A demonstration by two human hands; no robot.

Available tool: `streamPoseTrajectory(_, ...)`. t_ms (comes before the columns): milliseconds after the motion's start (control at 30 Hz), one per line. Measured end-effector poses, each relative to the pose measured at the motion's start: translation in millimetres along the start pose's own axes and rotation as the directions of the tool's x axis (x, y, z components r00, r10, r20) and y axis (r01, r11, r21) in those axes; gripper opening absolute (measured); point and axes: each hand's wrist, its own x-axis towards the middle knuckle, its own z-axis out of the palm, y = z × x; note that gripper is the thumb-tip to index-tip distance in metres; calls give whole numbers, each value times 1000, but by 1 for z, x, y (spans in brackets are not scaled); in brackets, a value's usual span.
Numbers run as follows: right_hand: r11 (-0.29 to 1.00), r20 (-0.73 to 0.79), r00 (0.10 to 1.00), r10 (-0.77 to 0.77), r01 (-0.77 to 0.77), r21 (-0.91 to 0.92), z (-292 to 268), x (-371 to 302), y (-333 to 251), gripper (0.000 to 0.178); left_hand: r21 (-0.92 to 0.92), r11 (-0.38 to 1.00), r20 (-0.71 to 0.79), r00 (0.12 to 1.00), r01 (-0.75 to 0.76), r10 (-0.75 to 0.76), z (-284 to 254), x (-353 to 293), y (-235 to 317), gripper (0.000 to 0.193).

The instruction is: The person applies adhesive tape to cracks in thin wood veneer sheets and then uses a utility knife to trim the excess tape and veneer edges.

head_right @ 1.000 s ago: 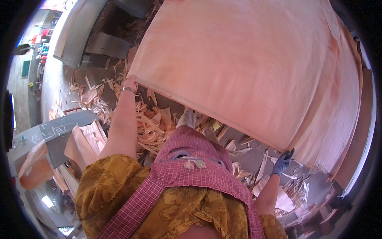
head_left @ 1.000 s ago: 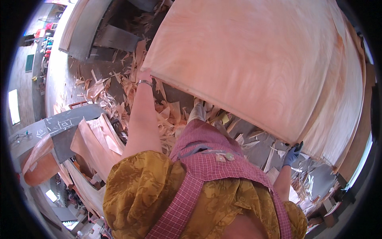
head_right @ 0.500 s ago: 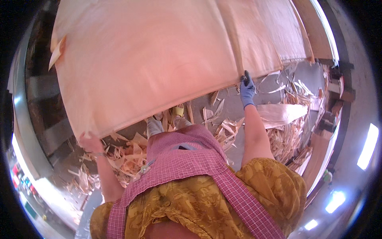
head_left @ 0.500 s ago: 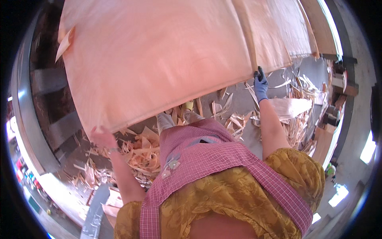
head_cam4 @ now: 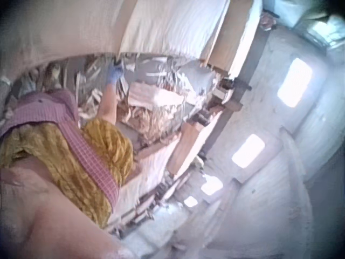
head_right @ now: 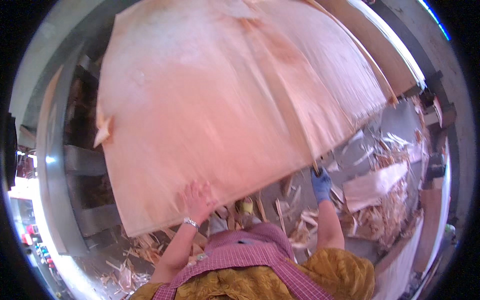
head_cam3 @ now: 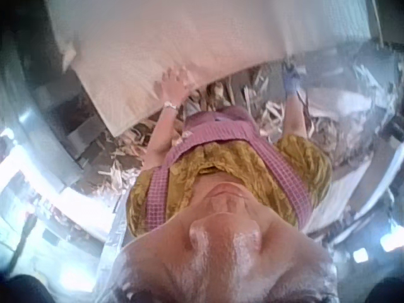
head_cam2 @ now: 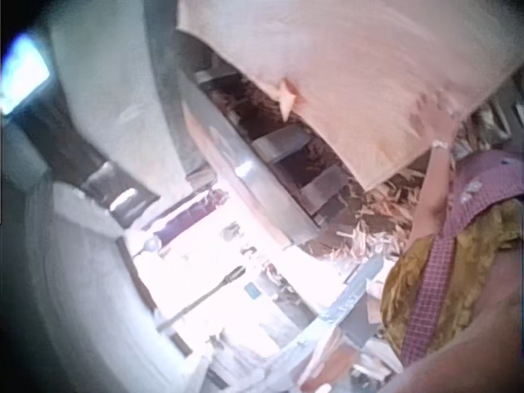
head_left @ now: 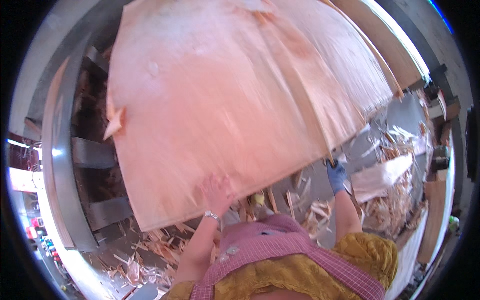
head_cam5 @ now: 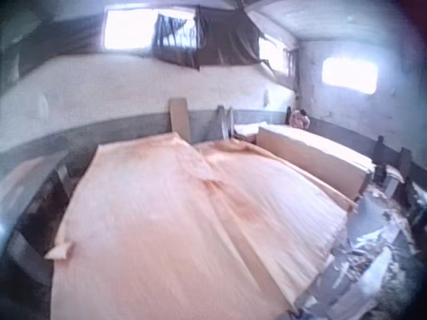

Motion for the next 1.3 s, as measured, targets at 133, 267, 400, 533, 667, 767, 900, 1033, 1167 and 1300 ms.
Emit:
streamPoseTrajectory(133, 997, 12, 997, 82, -82, 11, -10, -10, 29, 39, 6, 1000, 186, 982, 9, -10, -37, 12, 8, 76)
streamPoseTrajectory(267, 993, -31, 994, 101, -103, -52, -18, -25, 102, 37, 112, 992, 123, 991, -63, 49, -47, 17, 10, 70)
streamPoseTrajectory(400, 988, -88, 987, 134, -140, -63, -48, -44, 167, 32, 137, 988, 214, 976, -74, 43, -61, 24, 19, 69)
streamPoseTrajectory(533, 989, -172, 980, 103, -119, -83, -102, -66, 215, 30, 146, 986, 279, 960, -85, 42, -61, 28, 19, 69)
streamPoseTrajectory(667, 987, -261, 957, 126, -148, -65, -149, -73, 217, 27, 185, 977, 273, 961, -106, 53, -66, 23, 20, 68)
streamPoseTrajectory(767, 992, -329, 940, 89, -113, -54, -172, -72, 234, 27, 185, 976, 389, 921, -117, 37, -85, 29, 30, 67)
streamPoseTrajectory(900, 985, -385, 919, 82, -134, -111, -196, -50, 257, 24, 200, 968, 399, 915, -153, 62, -77, 31, 25, 66)
streamPoseTrajectory(1033, 991, -427, 904, -5, -54, -124, -197, -30, 260, 25, 178, 972, 432, 900, -151, 61, -80, 39, 28, 67)
streamPoseTrajectory(1167, 989, -422, 907, -5, -58, -138, -192, -30, 270, 26, 180, 974, 463, 885, -136, 38, -72, 39, 25, 68)
streamPoseTrajectory(1300, 998, -404, 915, 1, -27, -57, -195, -38, 285, 26, 175, 976, 468, 883, -127, 31, -70, 44, 22, 66)
